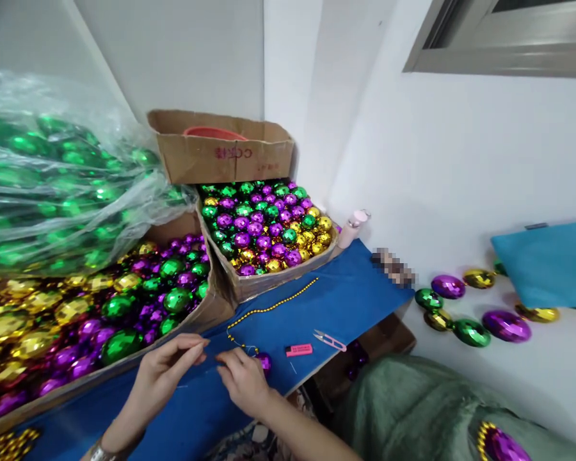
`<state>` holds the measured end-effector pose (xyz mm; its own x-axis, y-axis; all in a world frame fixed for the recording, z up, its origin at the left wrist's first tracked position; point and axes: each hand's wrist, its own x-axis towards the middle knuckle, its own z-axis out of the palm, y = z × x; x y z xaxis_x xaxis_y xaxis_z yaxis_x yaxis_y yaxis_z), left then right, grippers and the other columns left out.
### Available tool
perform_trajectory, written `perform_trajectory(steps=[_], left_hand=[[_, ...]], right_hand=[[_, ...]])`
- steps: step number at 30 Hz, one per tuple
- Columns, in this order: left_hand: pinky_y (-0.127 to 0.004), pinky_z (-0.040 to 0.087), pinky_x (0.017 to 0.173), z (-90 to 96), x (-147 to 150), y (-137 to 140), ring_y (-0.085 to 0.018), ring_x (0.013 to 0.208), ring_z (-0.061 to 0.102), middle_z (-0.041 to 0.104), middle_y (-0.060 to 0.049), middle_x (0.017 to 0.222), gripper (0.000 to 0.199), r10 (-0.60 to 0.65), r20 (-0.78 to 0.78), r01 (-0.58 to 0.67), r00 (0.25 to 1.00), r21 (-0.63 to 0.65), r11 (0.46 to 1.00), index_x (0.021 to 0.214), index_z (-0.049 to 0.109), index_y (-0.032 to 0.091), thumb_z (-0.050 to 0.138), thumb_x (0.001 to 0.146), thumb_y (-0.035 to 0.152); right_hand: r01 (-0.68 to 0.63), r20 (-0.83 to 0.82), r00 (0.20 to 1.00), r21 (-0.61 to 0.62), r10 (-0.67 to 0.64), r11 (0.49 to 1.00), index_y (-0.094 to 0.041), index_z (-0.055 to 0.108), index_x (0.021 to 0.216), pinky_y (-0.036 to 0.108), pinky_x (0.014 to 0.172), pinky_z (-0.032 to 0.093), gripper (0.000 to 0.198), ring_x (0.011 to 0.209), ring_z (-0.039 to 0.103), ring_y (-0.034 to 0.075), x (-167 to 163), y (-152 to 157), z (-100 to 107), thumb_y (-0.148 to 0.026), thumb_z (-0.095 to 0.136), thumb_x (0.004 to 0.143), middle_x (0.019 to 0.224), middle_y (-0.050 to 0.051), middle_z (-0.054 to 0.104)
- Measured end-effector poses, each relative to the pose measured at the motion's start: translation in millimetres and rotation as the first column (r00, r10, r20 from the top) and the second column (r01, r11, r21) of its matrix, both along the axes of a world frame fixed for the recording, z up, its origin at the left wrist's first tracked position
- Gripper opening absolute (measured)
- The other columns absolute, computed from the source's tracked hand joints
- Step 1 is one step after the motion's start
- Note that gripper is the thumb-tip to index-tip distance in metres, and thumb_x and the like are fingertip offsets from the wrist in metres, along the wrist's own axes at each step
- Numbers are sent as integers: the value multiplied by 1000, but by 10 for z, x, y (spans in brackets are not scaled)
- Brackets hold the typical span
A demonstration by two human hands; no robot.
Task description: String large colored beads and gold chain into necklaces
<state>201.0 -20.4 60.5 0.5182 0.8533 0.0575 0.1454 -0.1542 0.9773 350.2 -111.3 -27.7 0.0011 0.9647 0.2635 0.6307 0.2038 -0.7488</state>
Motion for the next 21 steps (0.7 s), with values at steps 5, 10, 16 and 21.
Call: perform_trajectory(steps=[5,10,16,21], left_hand=[[-23,51,59,325,278,193,-15,64,62,67,-4,74,21,-268,-64,268,961,-17,963,83,71,17,62,84,36],[-25,49,63,611,701,598,-17,70,63,68,-4,77,29,-239,-175,274,955,215,937,96,69,17,50,91,39],[-32,47,81,604,1481,1314,-24,89,65,69,-12,94,29,-39,-707,565,707,531,631,99,69,15,49,90,34],[-33,49,72,387,1993,1522,-27,83,67,71,-12,89,33,-85,-829,687,553,396,610,99,70,18,58,82,42]], right_hand=[[17,-226,974,-2,-17,1000,-19,60,91,22,70,48,26,72,62,13,90,29,67,-28,38,99,78,2,66],[26,-432,900,-98,-66,995,-18,59,95,16,54,44,28,52,56,7,123,-33,56,-34,36,100,71,0,63],[6,-410,911,-92,-43,996,-18,63,97,15,54,44,32,55,57,8,109,-107,32,-35,37,99,68,0,59],[36,-357,933,-41,-48,999,-18,65,95,16,56,44,34,55,56,8,109,-124,71,-35,36,99,66,0,58]])
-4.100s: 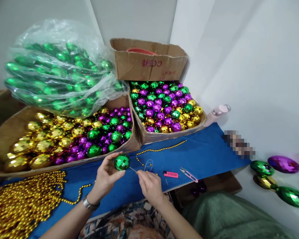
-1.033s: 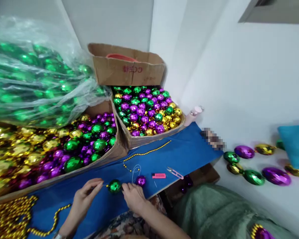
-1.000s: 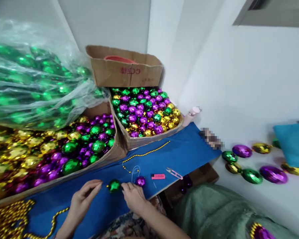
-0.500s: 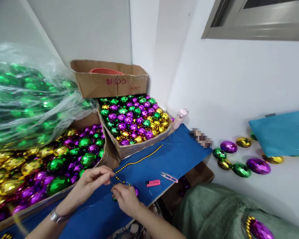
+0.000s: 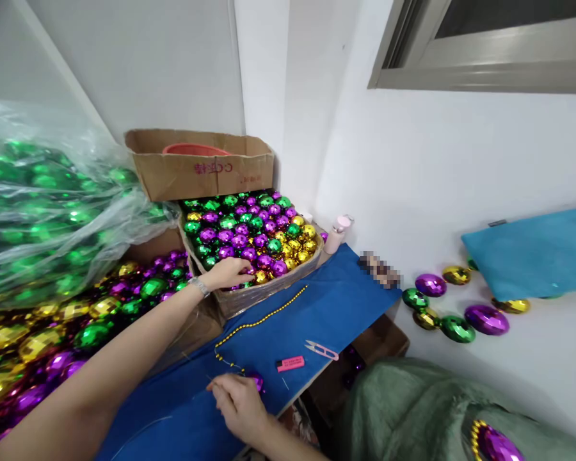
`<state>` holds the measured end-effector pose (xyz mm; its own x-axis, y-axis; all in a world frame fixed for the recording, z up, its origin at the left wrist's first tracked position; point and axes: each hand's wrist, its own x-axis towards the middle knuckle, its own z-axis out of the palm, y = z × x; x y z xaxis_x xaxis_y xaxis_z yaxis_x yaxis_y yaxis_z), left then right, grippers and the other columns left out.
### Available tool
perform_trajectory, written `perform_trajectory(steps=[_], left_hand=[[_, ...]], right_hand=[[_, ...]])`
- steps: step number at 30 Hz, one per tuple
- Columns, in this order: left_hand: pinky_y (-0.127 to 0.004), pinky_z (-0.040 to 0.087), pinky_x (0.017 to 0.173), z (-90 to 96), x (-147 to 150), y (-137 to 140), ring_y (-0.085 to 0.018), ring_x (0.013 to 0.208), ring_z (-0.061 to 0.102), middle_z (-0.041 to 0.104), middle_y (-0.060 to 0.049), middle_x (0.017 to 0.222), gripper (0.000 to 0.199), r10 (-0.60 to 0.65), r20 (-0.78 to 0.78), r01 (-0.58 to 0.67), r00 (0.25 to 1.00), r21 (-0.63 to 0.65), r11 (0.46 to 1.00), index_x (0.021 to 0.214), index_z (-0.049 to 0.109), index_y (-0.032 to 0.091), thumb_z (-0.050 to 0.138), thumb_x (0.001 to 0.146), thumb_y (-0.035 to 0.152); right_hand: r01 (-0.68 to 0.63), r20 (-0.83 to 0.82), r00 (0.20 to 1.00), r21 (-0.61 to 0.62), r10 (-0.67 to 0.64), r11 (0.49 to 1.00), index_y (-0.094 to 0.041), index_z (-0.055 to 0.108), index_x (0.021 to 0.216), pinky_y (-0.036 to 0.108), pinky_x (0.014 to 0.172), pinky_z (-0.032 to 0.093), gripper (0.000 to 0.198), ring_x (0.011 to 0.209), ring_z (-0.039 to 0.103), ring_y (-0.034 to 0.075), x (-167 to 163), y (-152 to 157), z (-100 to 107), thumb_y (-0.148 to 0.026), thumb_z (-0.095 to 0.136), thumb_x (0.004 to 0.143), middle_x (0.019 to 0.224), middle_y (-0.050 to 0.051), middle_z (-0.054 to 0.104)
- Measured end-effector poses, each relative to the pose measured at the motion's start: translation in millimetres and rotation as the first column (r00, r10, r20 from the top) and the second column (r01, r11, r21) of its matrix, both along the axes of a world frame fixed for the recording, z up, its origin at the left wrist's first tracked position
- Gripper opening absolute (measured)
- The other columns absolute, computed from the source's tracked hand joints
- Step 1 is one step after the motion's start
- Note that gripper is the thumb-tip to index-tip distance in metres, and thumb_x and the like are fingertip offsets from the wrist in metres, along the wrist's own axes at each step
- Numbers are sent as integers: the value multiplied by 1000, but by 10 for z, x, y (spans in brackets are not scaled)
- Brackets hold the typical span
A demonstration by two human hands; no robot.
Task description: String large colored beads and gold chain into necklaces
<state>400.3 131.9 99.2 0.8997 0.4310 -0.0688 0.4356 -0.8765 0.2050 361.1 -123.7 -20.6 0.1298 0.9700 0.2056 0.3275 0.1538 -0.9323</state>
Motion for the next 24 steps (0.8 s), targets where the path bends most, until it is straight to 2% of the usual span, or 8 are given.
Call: perform_trajectory(steps=[4,8,14,15,17,20,22,24], left_hand=[[-34,50,71,-147,340,-83,-29,86,67,71,-13,95,47,-55,-47,53,997,-43,998,108,68,20,60,77,53],[-32,51,73,-169,505,-129,-27,87,67,71,-12,94,33,-83,-18,81,996,-89,993,96,70,18,69,70,39],[-33,49,89,168,-66,-204,-21,106,60,63,-9,121,36,40,278,27,960,-234,972,121,57,19,44,92,35],[-33,50,86,222,-268,-262,-22,106,60,62,-10,122,37,131,418,43,899,-381,924,122,57,19,44,92,37],[-32,55,72,291,-715,-430,-22,97,64,62,-10,119,41,400,562,130,724,-680,721,124,55,20,47,91,42],[-30,55,61,269,-1370,-764,-21,83,67,65,-11,109,47,725,481,262,493,-876,404,124,55,19,56,86,48],[-29,55,59,168,-1733,-1006,-21,79,68,65,-11,109,54,830,408,300,380,-903,307,124,56,21,67,79,47],[-25,54,57,15,-2017,-1244,-18,75,67,65,-9,110,62,892,351,285,286,-920,270,125,56,23,78,70,37]], right_hand=[[17,46,999,20,-18,1000,-18,66,95,18,60,44,34,58,57,10,-12,-2,11,-36,37,99,66,0,60],[21,51,998,23,-22,1000,-17,66,95,18,60,44,35,59,57,10,-6,-15,-8,-36,36,99,67,1,61],[60,-26,998,-70,-62,996,-17,65,101,16,56,44,34,55,56,8,79,-77,67,-38,37,99,68,0,60],[59,-38,997,-89,-63,994,-17,65,102,16,56,44,34,55,56,8,95,-92,97,-38,38,99,68,0,60],[59,-62,996,-115,-66,992,-17,64,106,17,57,45,34,55,57,8,128,-111,160,-38,39,99,67,-1,60],[45,-69,996,-144,-55,989,-16,62,111,17,56,46,35,53,57,8,171,-103,230,-38,38,99,63,-2,58],[32,-29,999,-138,-36,990,-17,60,115,18,59,47,35,57,59,9,175,-87,253,-37,36,100,68,-1,61],[-11,71,997,-81,17,997,-17,61,115,21,67,50,34,66,63,10,142,-84,258,-34,35,100,81,2,67]])
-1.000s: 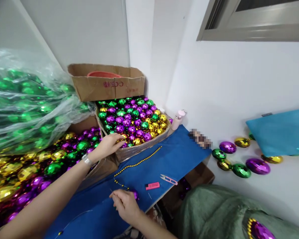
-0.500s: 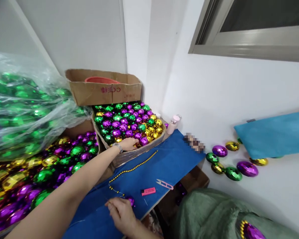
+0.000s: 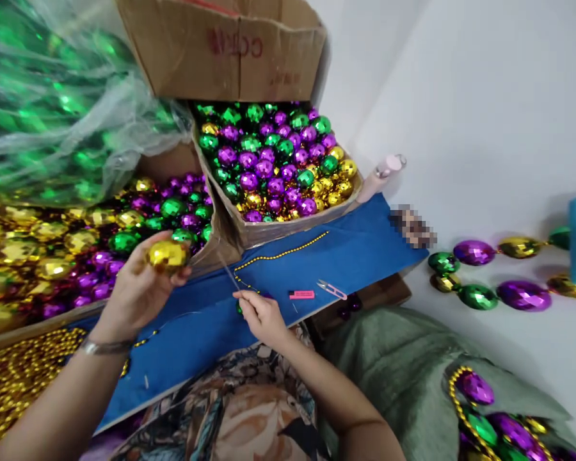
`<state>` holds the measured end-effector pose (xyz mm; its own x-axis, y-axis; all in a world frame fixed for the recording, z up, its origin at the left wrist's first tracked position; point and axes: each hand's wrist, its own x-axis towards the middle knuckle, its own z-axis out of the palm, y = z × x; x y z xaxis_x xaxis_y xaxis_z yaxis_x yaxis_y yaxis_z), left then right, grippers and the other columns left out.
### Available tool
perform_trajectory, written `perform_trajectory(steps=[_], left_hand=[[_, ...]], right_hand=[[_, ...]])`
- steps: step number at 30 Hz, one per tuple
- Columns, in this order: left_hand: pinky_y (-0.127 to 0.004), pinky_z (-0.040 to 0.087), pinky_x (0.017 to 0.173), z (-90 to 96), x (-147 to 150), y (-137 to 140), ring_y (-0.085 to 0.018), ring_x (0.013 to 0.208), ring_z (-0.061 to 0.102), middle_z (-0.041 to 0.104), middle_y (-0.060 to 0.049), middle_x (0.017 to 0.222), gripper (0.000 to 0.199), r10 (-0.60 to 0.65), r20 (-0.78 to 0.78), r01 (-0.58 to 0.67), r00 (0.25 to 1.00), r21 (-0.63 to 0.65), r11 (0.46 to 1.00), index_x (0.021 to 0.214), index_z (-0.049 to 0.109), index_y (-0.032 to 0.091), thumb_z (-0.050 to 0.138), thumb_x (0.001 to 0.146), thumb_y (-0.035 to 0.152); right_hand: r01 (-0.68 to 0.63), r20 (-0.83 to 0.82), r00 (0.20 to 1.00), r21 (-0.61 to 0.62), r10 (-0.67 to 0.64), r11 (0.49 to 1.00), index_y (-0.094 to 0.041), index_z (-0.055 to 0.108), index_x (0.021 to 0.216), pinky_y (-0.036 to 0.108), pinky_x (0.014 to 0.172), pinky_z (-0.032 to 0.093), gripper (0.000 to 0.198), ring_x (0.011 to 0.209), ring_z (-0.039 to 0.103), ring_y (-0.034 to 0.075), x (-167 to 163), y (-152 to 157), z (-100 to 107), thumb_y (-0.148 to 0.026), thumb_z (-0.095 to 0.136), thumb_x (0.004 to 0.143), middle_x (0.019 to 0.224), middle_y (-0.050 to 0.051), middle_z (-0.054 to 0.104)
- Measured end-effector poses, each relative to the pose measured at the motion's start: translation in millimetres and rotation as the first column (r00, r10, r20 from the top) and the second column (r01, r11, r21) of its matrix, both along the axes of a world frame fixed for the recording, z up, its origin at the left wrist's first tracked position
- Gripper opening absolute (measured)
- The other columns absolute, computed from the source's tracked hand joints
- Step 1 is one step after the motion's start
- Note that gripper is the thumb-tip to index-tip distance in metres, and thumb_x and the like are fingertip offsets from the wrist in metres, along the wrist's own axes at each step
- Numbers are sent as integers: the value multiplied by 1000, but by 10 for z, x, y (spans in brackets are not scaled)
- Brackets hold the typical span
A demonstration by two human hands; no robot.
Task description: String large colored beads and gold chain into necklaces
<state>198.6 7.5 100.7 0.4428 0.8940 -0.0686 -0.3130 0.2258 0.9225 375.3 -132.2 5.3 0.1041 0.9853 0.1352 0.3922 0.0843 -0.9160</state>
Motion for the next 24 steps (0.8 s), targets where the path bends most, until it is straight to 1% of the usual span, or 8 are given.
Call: perform_trajectory(steps=[2,3,6,9,12,15,20,24], left_hand=[[-22,53,56,-171,-207,-216,-15,71,66,67,-8,107,65,88,-2,-88,996,-80,993,126,56,23,82,66,28],[-21,53,56,-251,-285,-310,-14,70,65,68,-7,105,64,122,6,-120,993,-134,984,125,56,23,81,66,27],[-23,54,56,-441,-445,-519,-15,68,66,71,-9,102,57,194,45,-170,980,-317,933,122,59,22,77,70,38],[-28,58,66,-556,-527,-613,-20,76,70,73,-11,100,53,259,57,-200,964,-487,850,114,64,20,76,69,45],[-28,59,74,-637,-569,-610,-23,86,71,73,-12,103,42,329,63,-230,942,-590,774,100,69,15,74,70,44],[-27,59,73,-693,-597,-571,-23,89,71,73,-12,103,34,366,77,-248,927,-606,756,99,69,14,68,78,41],[-26,59,71,-727,-633,-542,-21,88,71,73,-11,102,30,373,91,-253,923,-587,769,99,68,15,63,83,39],[-27,59,72,-742,-648,-553,-21,87,71,73,-10,103,31,366,65,-271,929,-554,787,100,68,16,66,81,41]], right_hand=[[-108,165,982,81,93,991,-18,63,112,23,75,50,33,75,65,12,-60,-17,-17,-31,35,100,90,5,69],[-170,258,956,108,138,979,-18,64,111,24,75,50,32,76,65,13,-92,-31,-36,-30,36,100,89,6,70],[-270,455,870,119,189,955,-19,66,109,23,69,49,30,70,64,13,-153,-77,-107,-27,39,99,78,4,69],[-265,474,862,120,180,957,-19,65,109,23,71,49,28,72,65,13,-139,-118,-155,-25,39,99,83,5,71],[-270,461,868,130,183,954,-18,63,112,24,74,49,28,77,67,14,-93,-132,-174,-22,38,99,88,6,72],[-309,489,845,118,216,944,-17,63,112,25,75,49,28,80,67,15,-76,-123,-185,-22,39,98,87,7,72],[-333,527,816,95,237,938,-18,64,111,25,74,49,29,77,67,15,-101,-118,-181,-22,38,98,85,7,72],[-325,544,807,86,229,942,-19,64,111,25,72,49,30,76,67,16,-120,-107,-185,-22,38,98,83,7,71]])
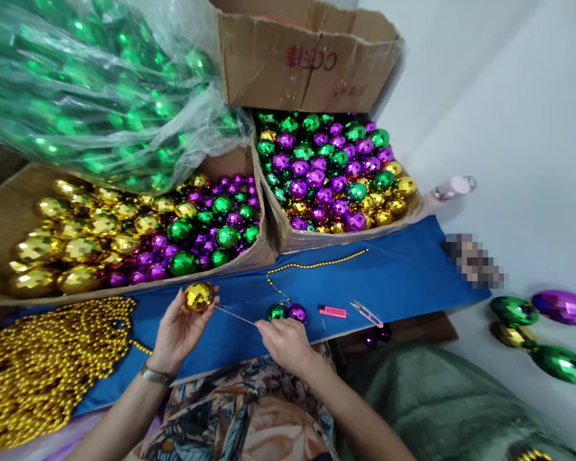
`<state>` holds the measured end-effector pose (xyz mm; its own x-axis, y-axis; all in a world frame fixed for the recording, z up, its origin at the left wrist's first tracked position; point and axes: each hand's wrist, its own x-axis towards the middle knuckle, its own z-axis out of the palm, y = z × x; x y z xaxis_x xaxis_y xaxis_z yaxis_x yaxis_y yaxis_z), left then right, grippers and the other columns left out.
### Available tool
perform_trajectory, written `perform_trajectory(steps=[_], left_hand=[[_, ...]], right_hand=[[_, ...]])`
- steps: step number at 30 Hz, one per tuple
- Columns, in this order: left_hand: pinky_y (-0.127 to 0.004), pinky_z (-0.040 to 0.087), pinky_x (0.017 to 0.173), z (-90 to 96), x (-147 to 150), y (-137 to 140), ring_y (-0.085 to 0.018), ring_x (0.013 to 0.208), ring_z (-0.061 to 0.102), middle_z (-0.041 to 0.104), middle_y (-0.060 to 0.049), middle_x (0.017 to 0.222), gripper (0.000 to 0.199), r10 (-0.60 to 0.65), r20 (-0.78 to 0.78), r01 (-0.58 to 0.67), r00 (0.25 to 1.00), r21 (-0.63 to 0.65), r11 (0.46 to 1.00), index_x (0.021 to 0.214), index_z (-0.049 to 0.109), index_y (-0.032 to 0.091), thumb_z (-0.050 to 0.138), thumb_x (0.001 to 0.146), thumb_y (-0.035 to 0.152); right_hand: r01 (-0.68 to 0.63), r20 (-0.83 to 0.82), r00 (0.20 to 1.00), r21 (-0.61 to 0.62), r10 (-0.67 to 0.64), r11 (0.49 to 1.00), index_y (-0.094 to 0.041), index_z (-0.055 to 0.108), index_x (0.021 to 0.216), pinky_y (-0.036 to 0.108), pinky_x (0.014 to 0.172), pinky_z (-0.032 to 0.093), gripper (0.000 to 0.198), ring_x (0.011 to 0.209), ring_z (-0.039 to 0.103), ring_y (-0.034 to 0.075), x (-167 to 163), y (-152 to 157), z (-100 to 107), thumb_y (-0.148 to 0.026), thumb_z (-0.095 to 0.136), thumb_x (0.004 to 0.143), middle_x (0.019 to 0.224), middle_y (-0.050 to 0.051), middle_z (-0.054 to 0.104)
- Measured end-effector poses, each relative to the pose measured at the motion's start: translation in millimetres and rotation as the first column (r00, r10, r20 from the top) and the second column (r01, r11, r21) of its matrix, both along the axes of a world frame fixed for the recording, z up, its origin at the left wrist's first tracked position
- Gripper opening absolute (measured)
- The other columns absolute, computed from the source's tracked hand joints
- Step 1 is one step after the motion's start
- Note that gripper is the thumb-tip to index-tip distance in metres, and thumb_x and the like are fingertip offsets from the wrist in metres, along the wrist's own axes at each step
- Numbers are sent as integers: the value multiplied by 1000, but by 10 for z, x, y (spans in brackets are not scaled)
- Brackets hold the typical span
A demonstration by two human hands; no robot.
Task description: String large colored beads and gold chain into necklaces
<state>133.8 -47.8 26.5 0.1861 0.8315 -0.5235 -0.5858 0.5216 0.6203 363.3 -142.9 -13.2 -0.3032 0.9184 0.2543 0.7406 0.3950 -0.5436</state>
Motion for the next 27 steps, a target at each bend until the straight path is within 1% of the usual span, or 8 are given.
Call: perform_trajectory(steps=[3,5,9,12,14,19,24,27], left_hand=[[-30,58,76,-13,36,-57,-21,88,70,71,-9,106,36,-23,-53,28,998,101,995,103,67,17,72,76,39],[-32,57,79,-18,83,-119,-21,90,68,68,-9,110,42,-61,-99,78,993,179,981,110,64,20,76,73,34],[-33,53,86,-16,164,-232,-22,99,65,62,-11,122,51,-100,-184,146,978,258,955,118,59,22,78,71,26],[-36,53,86,-5,173,-264,-24,100,65,61,-11,125,51,-140,-156,176,978,248,953,118,59,24,78,71,29],[-38,54,84,1,161,-268,-25,98,66,61,-12,124,50,-168,-131,194,977,224,955,117,60,24,78,71,31],[-36,53,85,-11,128,-280,-24,99,65,62,-12,123,52,-127,-180,173,975,269,947,115,61,22,81,67,27],[-39,53,84,-41,98,-291,-27,99,66,61,-13,123,49,-153,-107,173,982,211,962,118,59,23,77,72,30],[-37,53,85,-51,84,-310,-25,99,65,60,-13,123,50,-125,-174,167,977,256,952,117,59,22,78,71,27]], right_hand=[[10,9,1000,5,-10,1000,-19,64,112,25,73,48,30,77,66,15,-40,29,-6,-22,38,98,83,7,71],[19,16,1000,2,-19,1000,-19,64,111,25,72,48,30,75,66,15,-81,58,-10,-22,38,98,82,7,70],[30,-32,999,-22,-31,999,-18,65,106,25,70,48,30,73,65,15,-143,109,-31,-21,36,99,82,6,70],[-5,-127,992,-50,-1,999,-19,64,106,24,73,49,30,79,66,14,-141,116,-56,-20,35,99,88,5,71],[-24,-146,989,-58,15,998,-19,64,105,24,74,49,29,81,66,14,-129,113,-69,-20,36,99,89,6,71],[-4,-89,996,-38,1,999,-21,66,103,24,71,48,28,75,65,14,-133,112,-76,-22,38,99,83,6,69],[-17,-67,998,-34,14,999,-20,66,102,25,71,47,31,75,64,15,-162,116,-91,-22,35,99,79,6,69],[-16,-13,1000,-18,16,1000,-20,66,102,26,69,46,31,73,63,16,-170,117,-108,-21,35,99,78,6,68]])
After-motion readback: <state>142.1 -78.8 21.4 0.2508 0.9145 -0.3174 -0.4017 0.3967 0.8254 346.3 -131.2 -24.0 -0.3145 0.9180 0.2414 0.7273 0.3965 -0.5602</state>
